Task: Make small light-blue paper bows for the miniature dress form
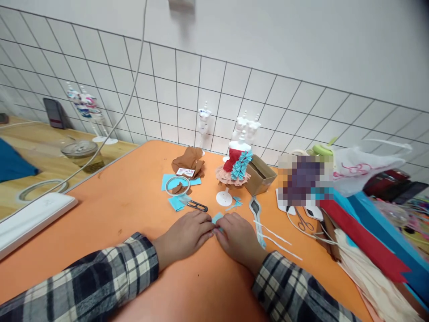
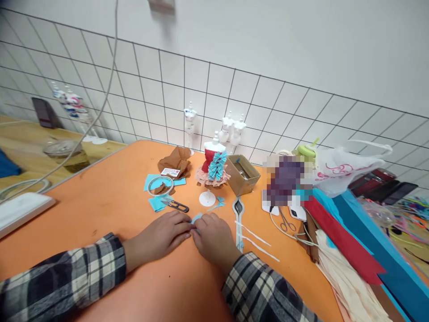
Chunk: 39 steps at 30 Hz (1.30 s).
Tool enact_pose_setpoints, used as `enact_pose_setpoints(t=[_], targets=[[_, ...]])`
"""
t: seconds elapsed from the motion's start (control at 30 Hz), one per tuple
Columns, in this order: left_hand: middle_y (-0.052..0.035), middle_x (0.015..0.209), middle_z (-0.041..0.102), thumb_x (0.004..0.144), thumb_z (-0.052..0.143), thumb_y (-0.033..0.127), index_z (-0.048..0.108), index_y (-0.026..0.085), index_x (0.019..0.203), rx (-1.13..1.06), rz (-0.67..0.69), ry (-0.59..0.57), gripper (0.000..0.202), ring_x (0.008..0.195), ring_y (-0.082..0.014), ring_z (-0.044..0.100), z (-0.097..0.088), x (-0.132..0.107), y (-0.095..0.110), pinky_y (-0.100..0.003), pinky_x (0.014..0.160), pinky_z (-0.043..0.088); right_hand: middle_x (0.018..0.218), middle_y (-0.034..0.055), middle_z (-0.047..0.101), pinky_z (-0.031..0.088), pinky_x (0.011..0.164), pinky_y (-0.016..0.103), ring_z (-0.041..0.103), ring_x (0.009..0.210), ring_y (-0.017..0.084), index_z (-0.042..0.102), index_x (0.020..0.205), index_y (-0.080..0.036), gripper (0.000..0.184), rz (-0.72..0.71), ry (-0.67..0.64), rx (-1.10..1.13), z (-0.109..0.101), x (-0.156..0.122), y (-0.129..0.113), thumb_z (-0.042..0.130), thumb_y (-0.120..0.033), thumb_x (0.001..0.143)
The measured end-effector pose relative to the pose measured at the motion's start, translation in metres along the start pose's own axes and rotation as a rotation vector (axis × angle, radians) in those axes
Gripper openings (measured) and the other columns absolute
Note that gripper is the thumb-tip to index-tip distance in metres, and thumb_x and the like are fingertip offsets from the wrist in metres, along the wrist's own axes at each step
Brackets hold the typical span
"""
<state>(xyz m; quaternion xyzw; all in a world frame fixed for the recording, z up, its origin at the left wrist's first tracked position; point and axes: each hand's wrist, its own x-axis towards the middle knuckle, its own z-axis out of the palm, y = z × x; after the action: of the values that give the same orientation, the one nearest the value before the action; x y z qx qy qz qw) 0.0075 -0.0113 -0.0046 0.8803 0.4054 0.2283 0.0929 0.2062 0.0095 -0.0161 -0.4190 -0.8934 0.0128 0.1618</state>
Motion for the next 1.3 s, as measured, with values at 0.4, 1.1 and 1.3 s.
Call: enact_pose_setpoints(t=[0.4, 1.1, 1.3], targets=[[-0.0078, 0.099, 0.061, 0.090, 0.051, 0.031, 0.065, 0.022, 0.100, 0.060, -0.124, -0.012, 0.019, 0.095, -0.0246, 0.055, 0.003, 0.002, 0.002, -0.040, 0.083, 0.042, 0.091, 0.0049, 0.061, 0.039, 0.077, 0.032, 0.052, 0.088, 0.021, 0.061, 0.094, -0.020, 0.011, 0.020, -0.033, 0.077, 0.002, -0.009, 0.001, 0.051, -0.018, 0.091], [-0.0036, 0.087, 0.061, 0.083, 0.059, 0.026, 0.063, 0.021, 0.079, -0.124, -0.106, -0.121, 0.007, 0.087, -0.0221, 0.057, -0.008, 0.008, -0.030, -0.034, 0.075, 0.042, 0.075, 0.0048, 0.069, 0.034, 0.067, 0.025, 0.056, 0.072, 0.015, 0.066, 0.068, -0.016, 0.025, 0.202, -0.228, 0.111, -0.008, 0.037, -0.002, 0.049, -0.021, 0.085], [-0.0042, 0.085, 0.060, 0.082, 0.060, 0.027, 0.059, 0.019, 0.078, -0.095, -0.097, -0.089, 0.008, 0.086, -0.0223, 0.055, -0.009, 0.007, -0.029, -0.034, 0.074, 0.042, 0.077, 0.0026, 0.065, 0.035, 0.068, 0.025, 0.054, 0.073, 0.014, 0.064, 0.075, -0.017, 0.011, 0.161, -0.202, 0.154, -0.004, 0.031, -0.003, 0.055, -0.021, 0.079]])
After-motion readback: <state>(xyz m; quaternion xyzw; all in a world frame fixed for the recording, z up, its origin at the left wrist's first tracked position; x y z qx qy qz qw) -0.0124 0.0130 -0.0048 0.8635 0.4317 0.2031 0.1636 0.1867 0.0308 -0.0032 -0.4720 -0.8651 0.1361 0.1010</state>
